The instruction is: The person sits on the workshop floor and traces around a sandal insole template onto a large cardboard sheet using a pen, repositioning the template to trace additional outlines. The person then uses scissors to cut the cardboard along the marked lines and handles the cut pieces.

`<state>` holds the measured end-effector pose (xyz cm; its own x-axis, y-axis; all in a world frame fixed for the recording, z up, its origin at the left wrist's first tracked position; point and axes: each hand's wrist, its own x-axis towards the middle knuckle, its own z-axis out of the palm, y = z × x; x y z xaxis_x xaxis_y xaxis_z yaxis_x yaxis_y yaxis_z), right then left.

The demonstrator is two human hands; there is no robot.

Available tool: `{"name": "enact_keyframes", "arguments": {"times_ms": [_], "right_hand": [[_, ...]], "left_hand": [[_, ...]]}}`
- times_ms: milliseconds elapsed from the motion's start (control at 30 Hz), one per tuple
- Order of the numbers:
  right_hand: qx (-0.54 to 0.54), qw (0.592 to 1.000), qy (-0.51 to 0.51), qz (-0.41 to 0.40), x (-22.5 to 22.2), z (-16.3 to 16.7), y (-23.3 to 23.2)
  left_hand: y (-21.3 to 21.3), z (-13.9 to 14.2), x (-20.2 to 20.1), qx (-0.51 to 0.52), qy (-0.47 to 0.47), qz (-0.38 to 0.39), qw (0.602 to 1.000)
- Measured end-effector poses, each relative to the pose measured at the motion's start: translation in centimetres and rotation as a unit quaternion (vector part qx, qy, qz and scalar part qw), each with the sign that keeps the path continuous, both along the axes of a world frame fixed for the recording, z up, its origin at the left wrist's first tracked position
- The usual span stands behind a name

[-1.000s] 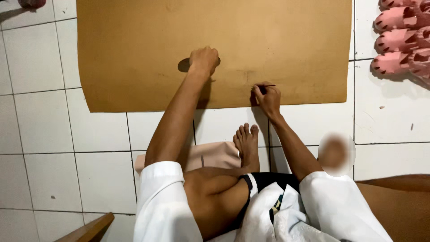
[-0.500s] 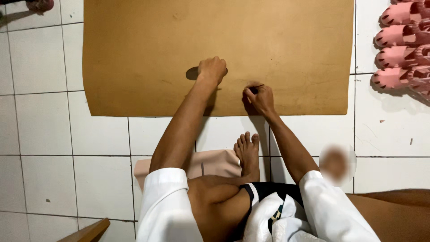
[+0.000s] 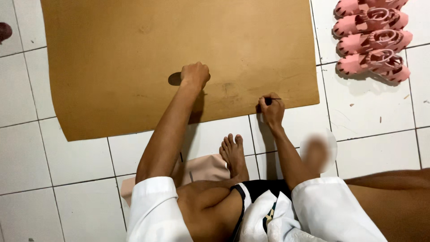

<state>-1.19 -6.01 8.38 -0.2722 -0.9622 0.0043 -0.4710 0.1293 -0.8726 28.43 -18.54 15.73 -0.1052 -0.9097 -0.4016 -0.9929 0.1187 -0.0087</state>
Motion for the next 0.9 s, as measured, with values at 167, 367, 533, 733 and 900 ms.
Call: {"name": "enact_keyframes", "arguments": {"times_ms": [167,367,533,733,900], "right_hand": [[-0.016,0.999,0.027,0.020,-0.8,0.6,-1.0],[-0.052,0.998,0.025,0.011,-1.2,0.4,-4.9],[-0.024,0.996,0.073,0.040,-0.8,0.3,-6.2],[0.044,0.999,-0.016,0.013,-1.4,0.5,-8.0],[-0.033,0.999,-0.025,0.025,-0.9,0.7,-11.4]], "left_hand": [[-0.2,-0.2,0.3,0.016,-0.003,0.003,1.000],[0.1,-1.2,0.7,0.034,-0.012,0.009,0.999],[0.2,-1.9,0.8,0.035,-0.015,0.006,0.999],[0.0,-2.4,0.6,0.022,-0.006,0.008,1.000],[-0.5,-2.6,0.3,0.017,-0.006,-0.001,1.000]]}}
